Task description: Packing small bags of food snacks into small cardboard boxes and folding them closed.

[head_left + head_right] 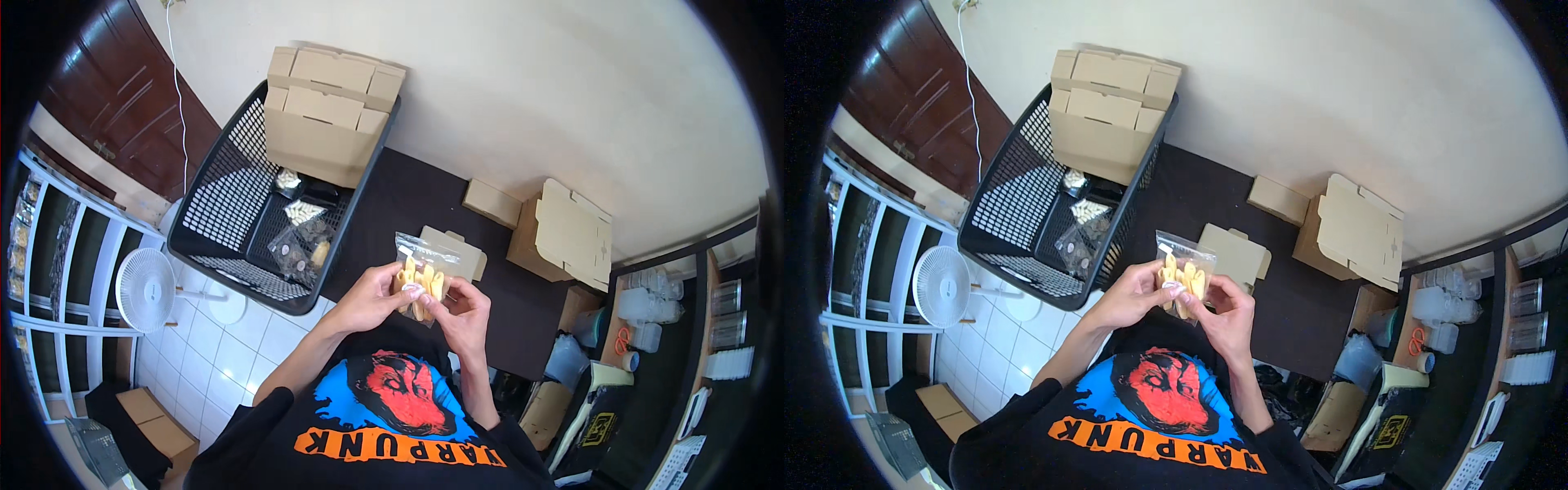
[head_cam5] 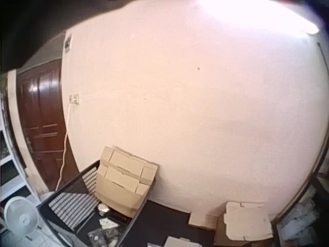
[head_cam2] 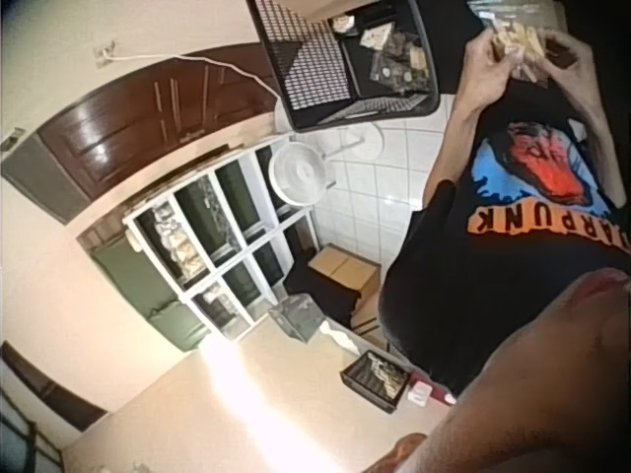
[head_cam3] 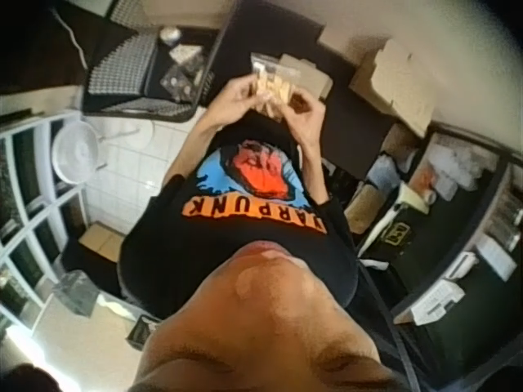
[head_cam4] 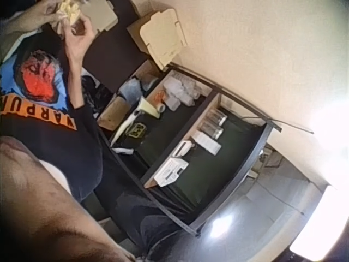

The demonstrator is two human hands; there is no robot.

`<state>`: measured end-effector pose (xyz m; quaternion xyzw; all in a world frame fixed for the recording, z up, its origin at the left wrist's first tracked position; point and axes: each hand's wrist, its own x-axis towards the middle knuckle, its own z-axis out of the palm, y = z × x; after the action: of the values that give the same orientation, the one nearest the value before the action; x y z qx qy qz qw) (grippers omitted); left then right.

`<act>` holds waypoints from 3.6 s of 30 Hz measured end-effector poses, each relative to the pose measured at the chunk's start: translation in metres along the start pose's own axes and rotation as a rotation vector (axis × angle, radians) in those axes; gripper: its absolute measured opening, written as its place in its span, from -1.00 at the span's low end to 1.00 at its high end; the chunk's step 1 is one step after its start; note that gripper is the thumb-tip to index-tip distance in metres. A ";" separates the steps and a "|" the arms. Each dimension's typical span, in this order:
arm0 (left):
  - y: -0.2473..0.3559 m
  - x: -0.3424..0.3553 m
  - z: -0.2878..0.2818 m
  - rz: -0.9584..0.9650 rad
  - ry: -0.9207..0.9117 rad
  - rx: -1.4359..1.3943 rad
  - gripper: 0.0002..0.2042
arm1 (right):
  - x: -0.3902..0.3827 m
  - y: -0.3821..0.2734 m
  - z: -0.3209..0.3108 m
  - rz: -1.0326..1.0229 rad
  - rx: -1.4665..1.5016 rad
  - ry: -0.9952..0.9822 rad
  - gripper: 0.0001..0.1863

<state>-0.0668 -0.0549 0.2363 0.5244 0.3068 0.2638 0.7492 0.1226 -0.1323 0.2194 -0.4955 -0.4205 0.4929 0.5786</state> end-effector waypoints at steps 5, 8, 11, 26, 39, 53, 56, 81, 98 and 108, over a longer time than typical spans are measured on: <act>-0.034 0.012 0.028 -0.123 0.134 -0.005 -0.63 | -0.020 0.016 -0.036 0.021 0.123 0.043 -0.56; -0.056 0.022 0.048 -0.105 0.181 -0.028 -0.60 | -0.035 0.022 -0.050 0.095 0.003 0.155 -0.52; -0.068 0.032 0.063 -0.099 0.209 0.028 -0.61 | -0.046 0.039 -0.064 0.121 0.008 0.235 -0.50; -0.066 0.050 0.070 -0.191 0.021 -0.088 -0.66 | -0.061 0.049 -0.072 0.166 0.094 0.443 -0.80; -0.073 0.044 0.041 -0.219 0.013 -0.160 -0.65 | -0.052 0.048 -0.052 0.188 -0.008 0.396 -0.85; -0.079 0.030 0.008 -0.236 -0.095 -0.038 -0.65 | -0.036 0.052 -0.035 0.286 0.479 0.336 -0.84; -0.075 0.033 0.001 -0.248 -0.065 -0.065 -0.67 | -0.039 0.063 -0.022 0.189 0.054 0.495 -0.87; -0.076 0.043 0.011 -0.216 0.055 -0.028 -0.54 | -0.033 0.081 -0.014 0.165 0.411 0.535 -0.74; -0.084 0.046 0.020 -0.034 0.103 -0.018 -0.62 | -0.043 0.053 0.008 0.174 -0.142 0.586 -0.65; -0.071 0.040 0.019 -0.124 0.130 -0.080 -0.54 | -0.046 0.059 0.008 0.082 0.008 0.593 -0.64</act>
<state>-0.0206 -0.0606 0.1665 0.4559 0.3759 0.2626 0.7628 0.0982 -0.1750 0.1620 -0.6322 -0.2110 0.3510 0.6577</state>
